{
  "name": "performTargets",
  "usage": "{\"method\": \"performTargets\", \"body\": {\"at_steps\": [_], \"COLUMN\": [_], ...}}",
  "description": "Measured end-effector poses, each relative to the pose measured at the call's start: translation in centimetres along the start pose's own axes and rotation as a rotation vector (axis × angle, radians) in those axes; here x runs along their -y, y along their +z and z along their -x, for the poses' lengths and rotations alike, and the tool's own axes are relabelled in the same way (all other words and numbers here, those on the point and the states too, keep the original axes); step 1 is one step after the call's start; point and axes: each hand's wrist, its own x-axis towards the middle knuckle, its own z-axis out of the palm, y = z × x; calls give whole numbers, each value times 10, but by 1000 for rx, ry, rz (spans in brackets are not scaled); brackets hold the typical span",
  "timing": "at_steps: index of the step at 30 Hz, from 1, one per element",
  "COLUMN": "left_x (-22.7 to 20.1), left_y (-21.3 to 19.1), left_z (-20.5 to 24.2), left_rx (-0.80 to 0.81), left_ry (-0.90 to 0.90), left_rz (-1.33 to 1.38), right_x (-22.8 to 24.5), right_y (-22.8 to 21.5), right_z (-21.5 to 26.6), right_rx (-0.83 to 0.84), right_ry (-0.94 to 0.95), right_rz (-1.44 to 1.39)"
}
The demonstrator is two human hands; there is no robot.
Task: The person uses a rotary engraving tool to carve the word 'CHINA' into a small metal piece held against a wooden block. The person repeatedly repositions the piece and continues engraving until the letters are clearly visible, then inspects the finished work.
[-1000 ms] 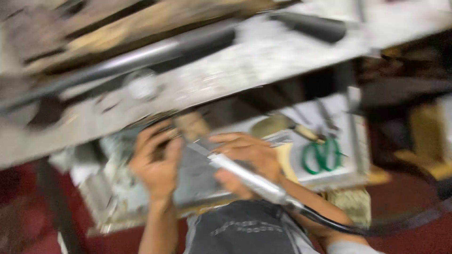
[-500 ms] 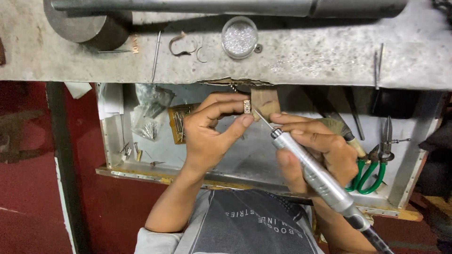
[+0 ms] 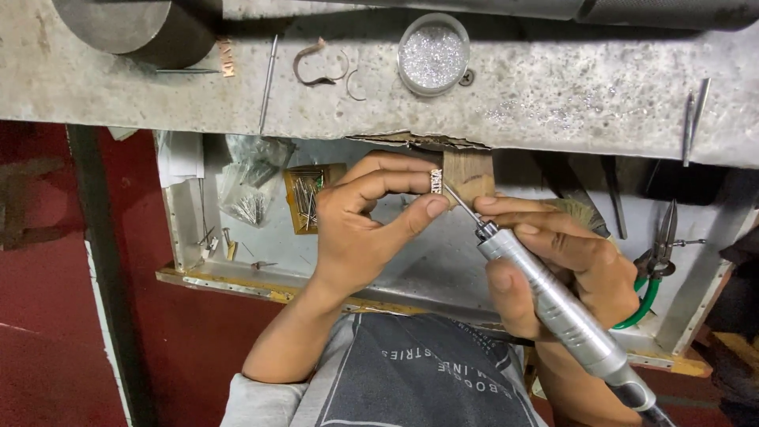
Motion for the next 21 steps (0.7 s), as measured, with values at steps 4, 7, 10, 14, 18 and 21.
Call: {"method": "performTargets", "body": {"at_steps": [4,7,10,14,18,21], "left_x": [0,0,0,0,-3,-4], "left_y": [0,0,0,0,0,-2], "left_z": [0,0,0,0,0,-1], "left_rx": [2,7,3,5,2,12], "left_ry": [-12,-28,-16,-28,-33,-3], "left_rz": [3,5,23,12,6,-22], "right_x": [-5,2,2,4,4,0], "right_y": [0,1,1,1,2,0], "right_z": [-2,-4,-4,-4,-7,-7], "right_rx": [2,0,-4,-6,-4,8], "right_ry": [-58,-10,3,36,-1,-14], "right_rz": [1,17,6,25,25,-9]}}
